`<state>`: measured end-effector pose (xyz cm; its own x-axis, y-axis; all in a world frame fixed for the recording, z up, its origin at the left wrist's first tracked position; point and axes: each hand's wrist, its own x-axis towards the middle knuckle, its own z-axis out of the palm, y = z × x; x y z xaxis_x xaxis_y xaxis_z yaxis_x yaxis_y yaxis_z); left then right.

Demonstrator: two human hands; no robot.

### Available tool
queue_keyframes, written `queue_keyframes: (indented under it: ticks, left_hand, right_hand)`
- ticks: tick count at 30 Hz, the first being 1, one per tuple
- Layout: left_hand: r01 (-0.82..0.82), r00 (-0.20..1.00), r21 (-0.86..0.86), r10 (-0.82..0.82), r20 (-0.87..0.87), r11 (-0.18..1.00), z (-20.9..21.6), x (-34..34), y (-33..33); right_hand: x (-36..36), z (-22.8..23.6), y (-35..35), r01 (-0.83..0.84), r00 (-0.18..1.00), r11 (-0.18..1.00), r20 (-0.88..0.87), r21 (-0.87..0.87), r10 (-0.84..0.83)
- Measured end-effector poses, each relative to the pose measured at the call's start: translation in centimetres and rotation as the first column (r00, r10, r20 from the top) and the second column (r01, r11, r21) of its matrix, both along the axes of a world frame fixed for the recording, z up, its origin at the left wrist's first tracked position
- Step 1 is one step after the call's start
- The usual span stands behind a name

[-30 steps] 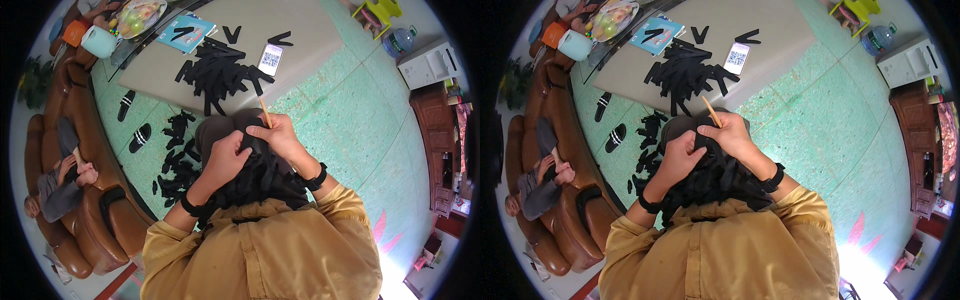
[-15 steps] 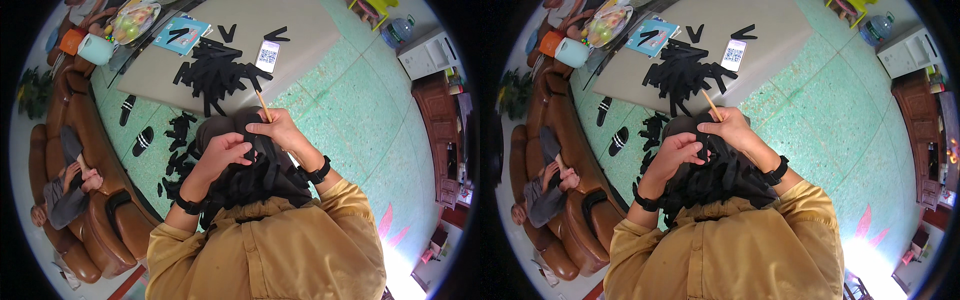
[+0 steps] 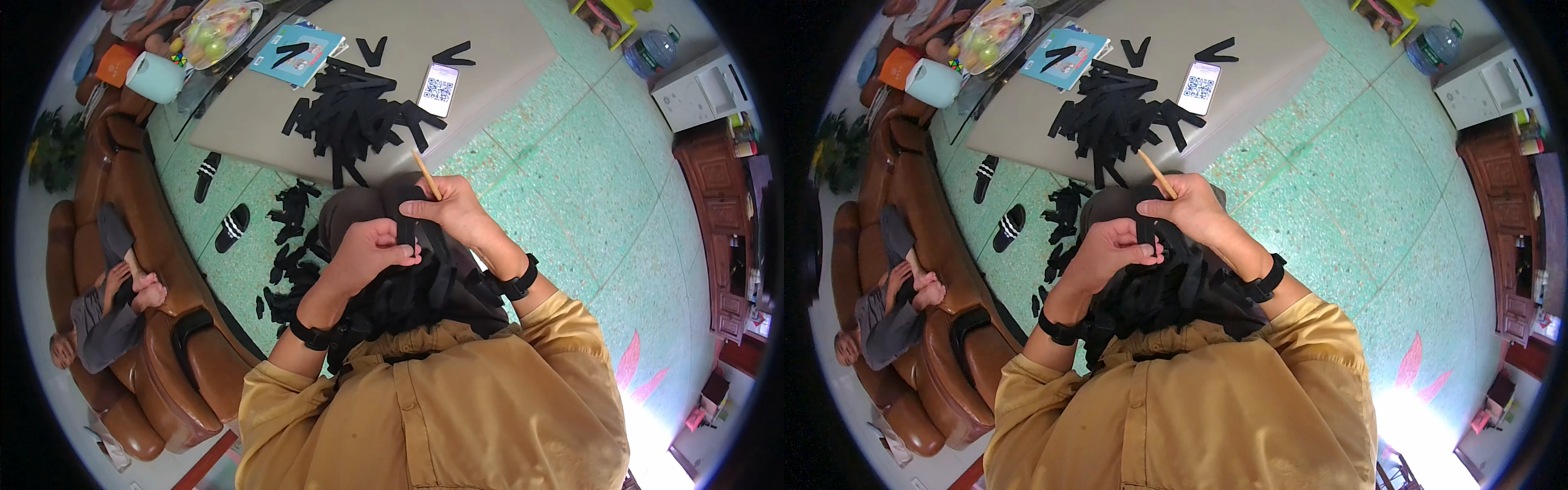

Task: The person uses a wooden stick to apply an adhesive or material to black fabric strips and then presses the strips together by hand.

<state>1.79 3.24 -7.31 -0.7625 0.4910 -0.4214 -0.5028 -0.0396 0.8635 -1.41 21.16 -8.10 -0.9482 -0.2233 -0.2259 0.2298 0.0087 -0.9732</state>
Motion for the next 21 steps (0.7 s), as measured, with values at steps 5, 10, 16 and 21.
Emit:
queue_keyframes:
  ticks: [5, 10, 16, 21]
  left_hand:
    - [-0.038, 0.997, -0.071, 0.042, 0.061, 0.997, 0.2, -0.2, 0.3]
    - [-0.111, 0.985, -0.252, 0.074, -0.154, 0.961, 0.4, 0.3, 0.6]
    - [-0.19, 0.974, -0.091, 0.177, -0.141, 0.977, -0.6, -0.8, -0.4]
    - [-0.325, 0.927, -0.097, 0.297, -0.229, 0.941, -1.6, -2.7, -1.8]
  right_hand:
    - [-0.5, -0.4, 0.2, -0.027, 0.995, 0.995, 0.091, -0.096, 0.036]
    - [-0.9, -0.4, 0.5, -0.069, 0.954, 0.987, 0.279, -0.144, 0.107]
    - [-0.8, 0.3, 0.3, -0.254, 0.939, 0.95, 0.191, -0.18, 0.287]
    - [-0.1, 0.7, -0.8, -0.401, 0.889, 0.915, 0.223, -0.04, 0.4]
